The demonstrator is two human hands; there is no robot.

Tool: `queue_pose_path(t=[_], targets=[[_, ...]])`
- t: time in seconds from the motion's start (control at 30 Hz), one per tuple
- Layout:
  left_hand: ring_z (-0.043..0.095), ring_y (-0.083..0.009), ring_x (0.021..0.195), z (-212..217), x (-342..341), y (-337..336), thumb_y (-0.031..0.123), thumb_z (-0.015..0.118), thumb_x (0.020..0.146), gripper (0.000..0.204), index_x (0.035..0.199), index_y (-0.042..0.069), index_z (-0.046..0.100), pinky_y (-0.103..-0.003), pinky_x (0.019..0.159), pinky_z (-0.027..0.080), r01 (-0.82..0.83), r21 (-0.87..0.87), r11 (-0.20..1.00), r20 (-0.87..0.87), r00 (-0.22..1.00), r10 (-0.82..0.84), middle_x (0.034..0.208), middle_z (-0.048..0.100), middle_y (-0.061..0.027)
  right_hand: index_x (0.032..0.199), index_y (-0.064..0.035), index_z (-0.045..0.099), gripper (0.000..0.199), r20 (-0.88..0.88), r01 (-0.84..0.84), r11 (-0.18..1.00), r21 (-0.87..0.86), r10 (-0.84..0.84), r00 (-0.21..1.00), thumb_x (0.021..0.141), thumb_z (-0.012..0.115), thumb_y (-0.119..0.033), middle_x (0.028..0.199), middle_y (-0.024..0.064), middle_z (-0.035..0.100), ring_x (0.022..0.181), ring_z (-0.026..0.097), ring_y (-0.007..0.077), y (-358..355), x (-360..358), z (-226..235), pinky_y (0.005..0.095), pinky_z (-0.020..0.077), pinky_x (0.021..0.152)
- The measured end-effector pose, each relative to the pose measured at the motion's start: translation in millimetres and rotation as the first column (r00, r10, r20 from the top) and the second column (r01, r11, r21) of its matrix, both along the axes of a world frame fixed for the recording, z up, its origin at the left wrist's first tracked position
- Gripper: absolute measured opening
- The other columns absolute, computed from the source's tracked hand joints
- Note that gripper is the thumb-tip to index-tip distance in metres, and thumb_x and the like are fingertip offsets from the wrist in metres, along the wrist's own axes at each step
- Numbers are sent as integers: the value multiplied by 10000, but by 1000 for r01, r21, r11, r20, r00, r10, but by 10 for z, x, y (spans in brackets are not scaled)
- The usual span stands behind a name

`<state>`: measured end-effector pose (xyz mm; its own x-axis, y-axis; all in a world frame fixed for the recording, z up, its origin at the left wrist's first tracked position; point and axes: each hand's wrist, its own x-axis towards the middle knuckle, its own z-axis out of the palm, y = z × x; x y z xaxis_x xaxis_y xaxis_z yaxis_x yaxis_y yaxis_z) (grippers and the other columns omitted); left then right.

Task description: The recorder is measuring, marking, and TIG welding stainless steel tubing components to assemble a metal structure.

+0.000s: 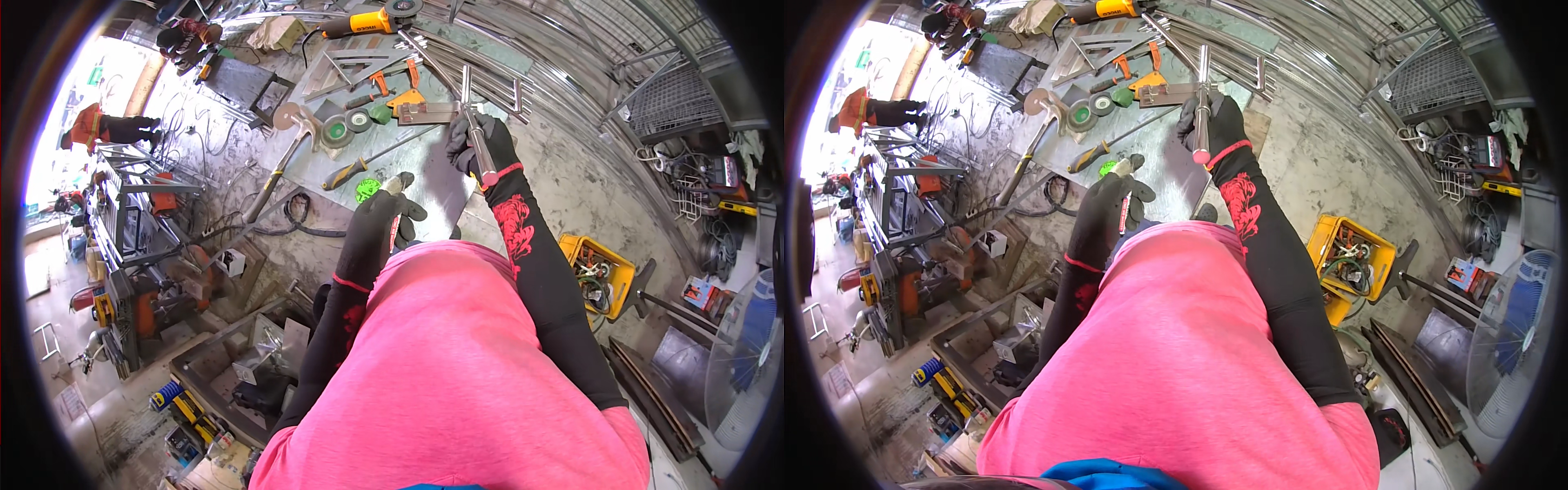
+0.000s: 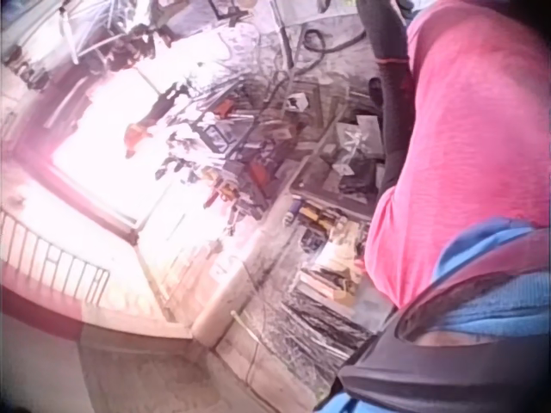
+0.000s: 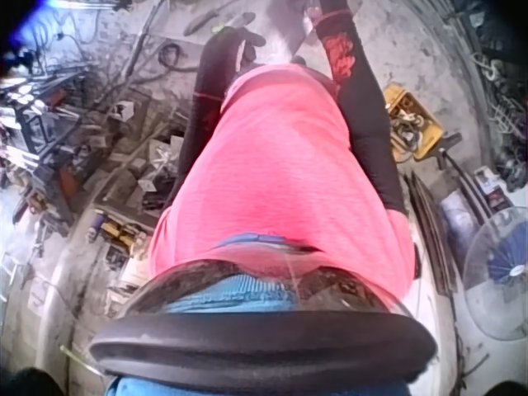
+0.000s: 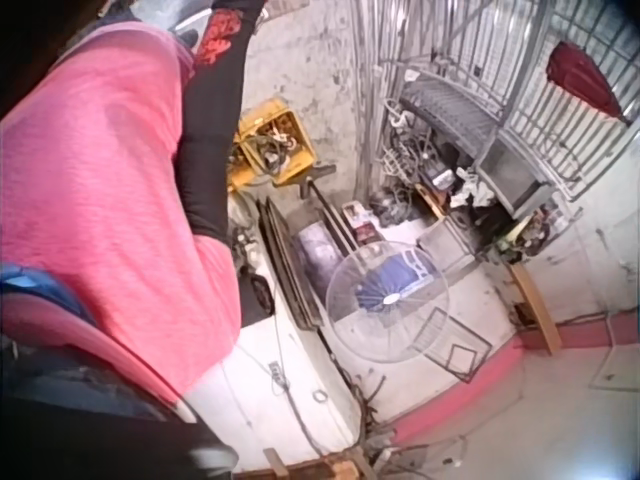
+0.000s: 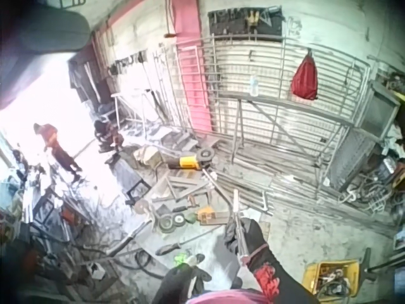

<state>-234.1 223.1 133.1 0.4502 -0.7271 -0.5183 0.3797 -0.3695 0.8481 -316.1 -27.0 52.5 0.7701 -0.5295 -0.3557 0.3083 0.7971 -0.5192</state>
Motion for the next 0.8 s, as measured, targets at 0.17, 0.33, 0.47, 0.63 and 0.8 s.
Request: queue_pose_path(t=[0.17, 0.33, 0.47, 0.63, 0.8], targets=[[635, -131, 737, -25, -61, -92, 276, 506, 1067, 547, 1484, -73, 570, -287, 648, 498, 38, -57, 998, 10, 999, -38, 1024, 782, -130, 1136, 86, 629, 198, 231, -100, 991, 87, 77, 970, 1037, 566, -74, 904, 107, 646, 733, 642, 177, -134, -54, -125, 336, 540, 701], [659, -142, 765, -35, 16, -147, 221, 519, 1052, 535, 1494, -78, 556, -285, 660, 515, 55, -83, 995, -48, 997, -60, 1094, 780, -168, 1116, 67, 627, 197, 150, -72, 992, -99, 87, 985, 1031, 591, -107, 900, 118, 642, 722, 651, 191, -169, 18, -178, 341, 554, 700], [649, -141, 743, -272, -60, -115, 183, 539, 1045, 328, 1260, -43, 642, -294, 662, 537, -102, -84, 991, -137, 986, 90, 1116, 775, -156, 907, 4, 610, 265, 35, -27, 987, -157, 33, 999, 1049, 545, -210, 781, 112, 591, 636, 602, 211, -143, 103, -84, 387, 514, 631], [662, -155, 795, -211, -79, -135, 140, 546, 1032, 409, 1406, -23, 580, -295, 679, 541, -119, -160, 980, -175, 980, 91, 1219, 750, -160, 1046, 22, 601, 139, 129, -31, 995, 90, 19, 991, 971, 608, -95, 847, 73, 631, 611, 625, 183, -249, 93, -149, 313, 558, 582], [689, -188, 919, -377, 50, -79, 188, 578, 1045, 503, 1519, 27, 527, -309, 782, 564, -143, -260, 955, -384, 923, 33, 1353, 695, -224, 1022, 26, 604, 119, -13, -67, 934, -350, 67, 998, 924, 613, -41, 823, 69, 628, 626, 629, 176, -330, 101, -310, 318, 545, 574]])
